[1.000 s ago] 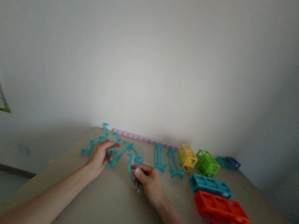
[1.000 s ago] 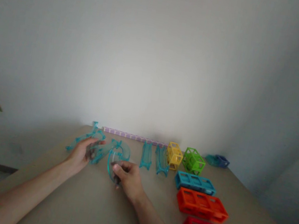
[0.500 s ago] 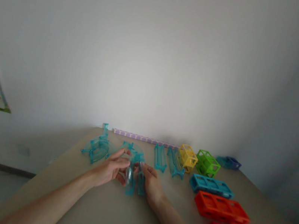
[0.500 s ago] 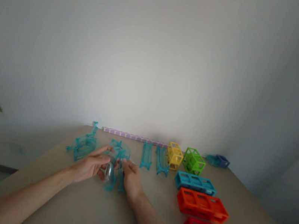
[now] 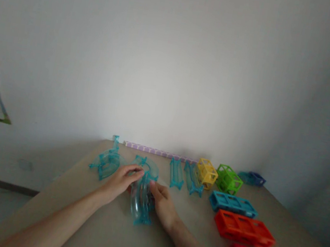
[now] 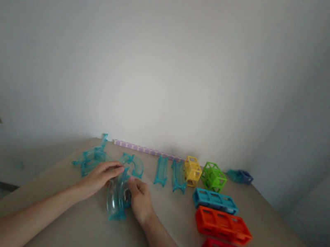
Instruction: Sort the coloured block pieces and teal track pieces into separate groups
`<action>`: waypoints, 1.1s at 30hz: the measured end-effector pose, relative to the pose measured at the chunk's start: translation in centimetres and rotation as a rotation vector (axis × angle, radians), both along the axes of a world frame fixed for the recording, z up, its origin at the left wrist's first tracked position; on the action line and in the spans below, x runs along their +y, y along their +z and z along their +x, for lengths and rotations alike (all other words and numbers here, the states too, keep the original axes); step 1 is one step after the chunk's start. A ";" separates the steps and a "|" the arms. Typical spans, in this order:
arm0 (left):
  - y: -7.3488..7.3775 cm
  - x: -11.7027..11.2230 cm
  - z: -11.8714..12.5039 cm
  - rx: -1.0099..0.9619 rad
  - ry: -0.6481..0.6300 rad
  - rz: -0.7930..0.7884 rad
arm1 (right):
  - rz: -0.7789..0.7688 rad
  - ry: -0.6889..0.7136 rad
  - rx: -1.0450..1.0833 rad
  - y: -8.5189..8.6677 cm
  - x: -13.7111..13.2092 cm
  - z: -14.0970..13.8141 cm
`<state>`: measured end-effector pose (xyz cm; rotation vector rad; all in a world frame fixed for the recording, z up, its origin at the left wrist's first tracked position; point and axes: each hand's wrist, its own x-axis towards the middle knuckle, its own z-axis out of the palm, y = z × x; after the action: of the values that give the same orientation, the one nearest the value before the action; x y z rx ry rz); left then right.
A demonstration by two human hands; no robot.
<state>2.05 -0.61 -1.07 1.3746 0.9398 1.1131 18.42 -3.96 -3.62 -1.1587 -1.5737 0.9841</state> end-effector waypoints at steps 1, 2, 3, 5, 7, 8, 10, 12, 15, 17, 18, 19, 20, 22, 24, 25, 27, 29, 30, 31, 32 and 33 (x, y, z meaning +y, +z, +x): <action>0.0 0.1 0.0 0.006 0.037 0.009 | 0.044 -0.057 -0.066 0.1 0.0 0.1; 0.0 0.3 0.0 0.004 0.060 0.010 | 0.096 -0.111 -0.122 0.3 0.0 0.4; 0.0 0.3 -0.1 -0.007 0.076 0.007 | 0.162 -0.149 -0.178 0.5 0.1 0.7; 0.0 0.5 -0.1 -0.058 0.105 0.001 | 0.311 -0.160 -0.323 1.0 0.2 1.4; -0.1 0.6 -0.2 -0.138 0.122 -0.024 | 0.432 -0.138 -0.535 1.2 0.5 2.1; -0.1 0.6 -0.2 -0.181 0.123 -0.044 | 0.447 -0.117 -0.637 1.1 0.6 2.3; -0.2 0.8 -0.2 -0.259 0.125 -0.095 | 0.403 -0.047 -0.774 0.9 0.7 2.5; -0.2 1.1 -0.3 -0.328 0.140 -0.152 | 0.372 0.018 -0.836 0.7 0.7 2.4; -0.4 1.6 -0.6 -0.407 0.176 -0.218 | 0.384 0.051 -0.842 1.1 0.3 1.8; -0.5 1.9 -0.8 -0.440 0.189 -0.239 | 0.392 0.073 -0.841 1.7 -0.2 1.4; -0.5 2.1 -0.9 -0.460 0.194 -0.248 | 0.400 0.097 -0.838 2.1 -0.6 1.2; -0.6 2.2 -1.0 -0.482 0.198 -0.255 | 0.413 0.126 -0.824 2.4 -1.0 1.0; -0.6 2.3 -1.0 -0.503 0.200 -0.261 | 0.427 0.158 -0.799 2.7 -1.4 0.7; -0.6 2.3 -1.0 -0.545 0.197 -0.265 | 0.451 0.234 -0.724 3.1 -2.1 0.3; -0.5 2.3 -0.9 -0.585 0.188 -0.263 | 0.460 0.304 -0.654 3.3 -2.6 0.0; -0.4 2.3 -0.9 -0.602 0.182 -0.261 | 0.458 0.326 -0.628 3.3 -2.8 0.0; -0.3 2.2 -0.9 -0.628 0.178 -0.260 | 0.455 0.312 -0.583 3.2 -2.9 0.0; -0.2 2.2 -1.0 -0.644 0.188 -0.259 | 0.454 0.195 -0.534 3.1 -2.9 0.2; -0.2 2.2 -1.0 -0.650 0.197 -0.259 | 0.452 0.111 -0.503 3.1 -2.9 0.3; -0.2 2.2 -1.1 -0.656 0.207 -0.257 | 0.449 0.032 -0.464 3.1 -2.9 0.4; -0.2 2.2 -1.1 -0.661 0.214 -0.255 | 0.444 -0.024 -0.420 3.1 -2.9 0.5; -0.2 2.2 -1.1 -0.664 0.217 -0.253 | 0.438 -0.046 -0.377 3.1 -2.9 0.6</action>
<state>0.95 1.61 -1.25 0.6315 0.7094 1.4348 19.05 -6.82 -0.53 -1.0984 -1.9281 0.3667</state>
